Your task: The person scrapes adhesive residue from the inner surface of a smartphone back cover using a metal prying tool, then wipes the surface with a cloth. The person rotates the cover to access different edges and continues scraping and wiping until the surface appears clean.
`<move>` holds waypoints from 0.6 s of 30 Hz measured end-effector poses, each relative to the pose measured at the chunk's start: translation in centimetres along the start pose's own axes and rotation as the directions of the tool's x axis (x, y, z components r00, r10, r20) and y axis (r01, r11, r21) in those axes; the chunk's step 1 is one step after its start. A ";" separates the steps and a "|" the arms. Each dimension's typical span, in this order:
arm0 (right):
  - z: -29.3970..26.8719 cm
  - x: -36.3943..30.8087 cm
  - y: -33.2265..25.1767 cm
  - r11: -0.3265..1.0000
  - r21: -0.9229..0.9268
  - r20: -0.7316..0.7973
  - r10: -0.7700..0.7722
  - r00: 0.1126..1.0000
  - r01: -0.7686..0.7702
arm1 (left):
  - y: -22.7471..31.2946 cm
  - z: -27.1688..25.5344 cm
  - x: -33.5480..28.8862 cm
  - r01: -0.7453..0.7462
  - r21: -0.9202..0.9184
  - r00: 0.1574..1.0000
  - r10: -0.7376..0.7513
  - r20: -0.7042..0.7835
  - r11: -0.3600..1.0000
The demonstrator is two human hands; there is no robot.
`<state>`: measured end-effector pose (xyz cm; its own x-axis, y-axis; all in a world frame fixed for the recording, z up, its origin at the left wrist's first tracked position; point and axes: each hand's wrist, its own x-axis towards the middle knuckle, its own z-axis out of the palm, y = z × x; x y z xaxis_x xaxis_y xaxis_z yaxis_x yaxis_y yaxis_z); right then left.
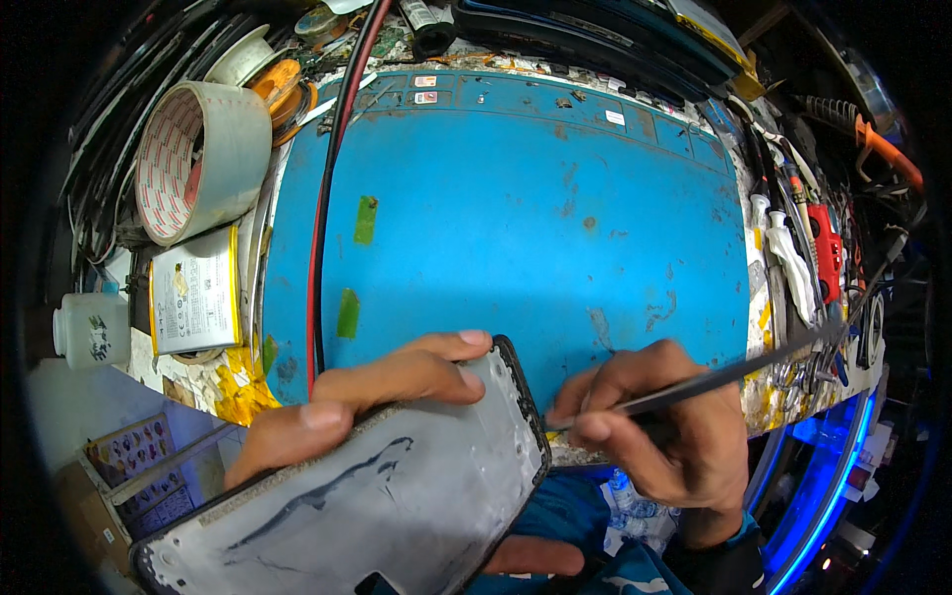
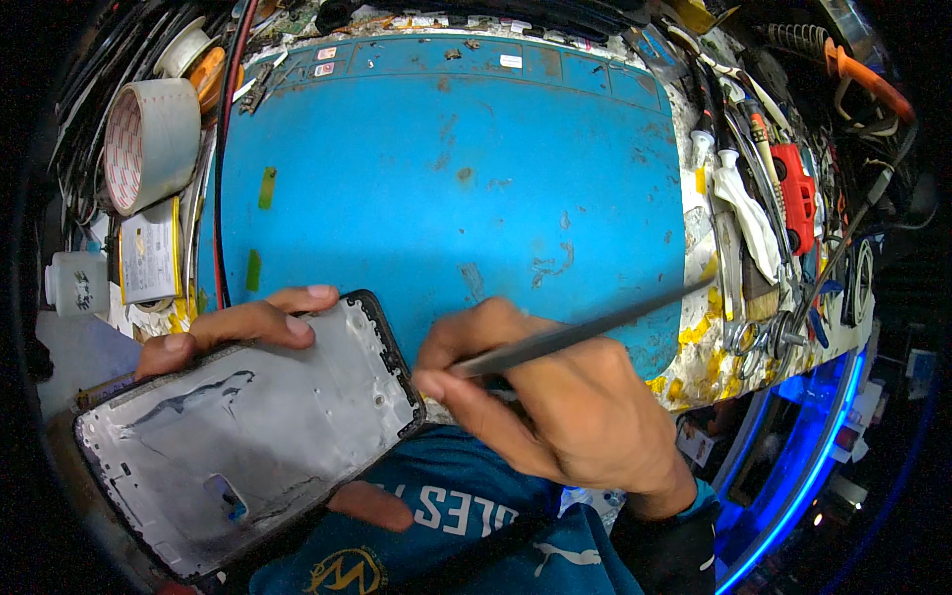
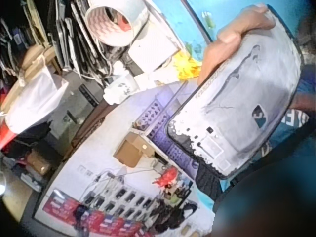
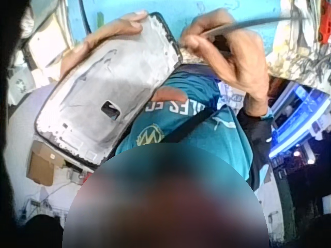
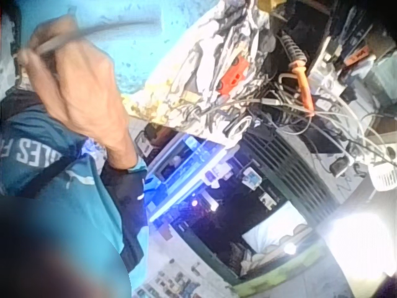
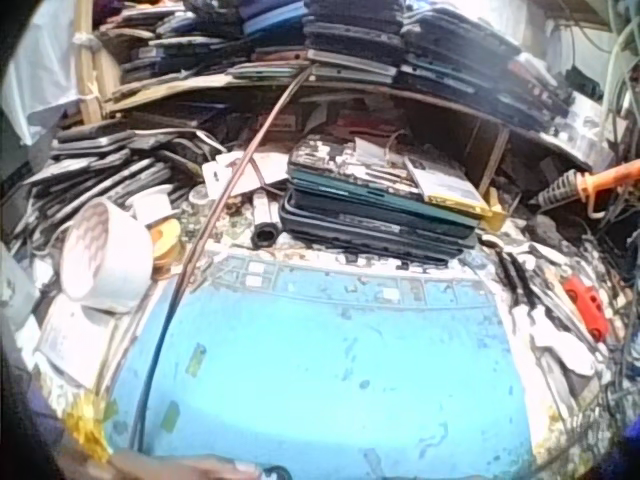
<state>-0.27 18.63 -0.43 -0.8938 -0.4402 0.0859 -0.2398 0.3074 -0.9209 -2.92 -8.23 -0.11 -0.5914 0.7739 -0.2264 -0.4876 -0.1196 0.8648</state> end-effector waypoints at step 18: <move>-0.1 0.0 0.2 0.998 0.053 0.018 -0.018 1.000 0.017 | 0.2 -0.1 0.2 0.038 0.127 0.999 -0.035 -0.028 0.991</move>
<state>-0.38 18.82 -0.59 -0.8823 -0.4608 0.0956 -0.2347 0.2547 -0.9381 -3.21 -8.11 -0.02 -0.5918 0.7601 -0.2685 -0.4238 -0.0101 0.9057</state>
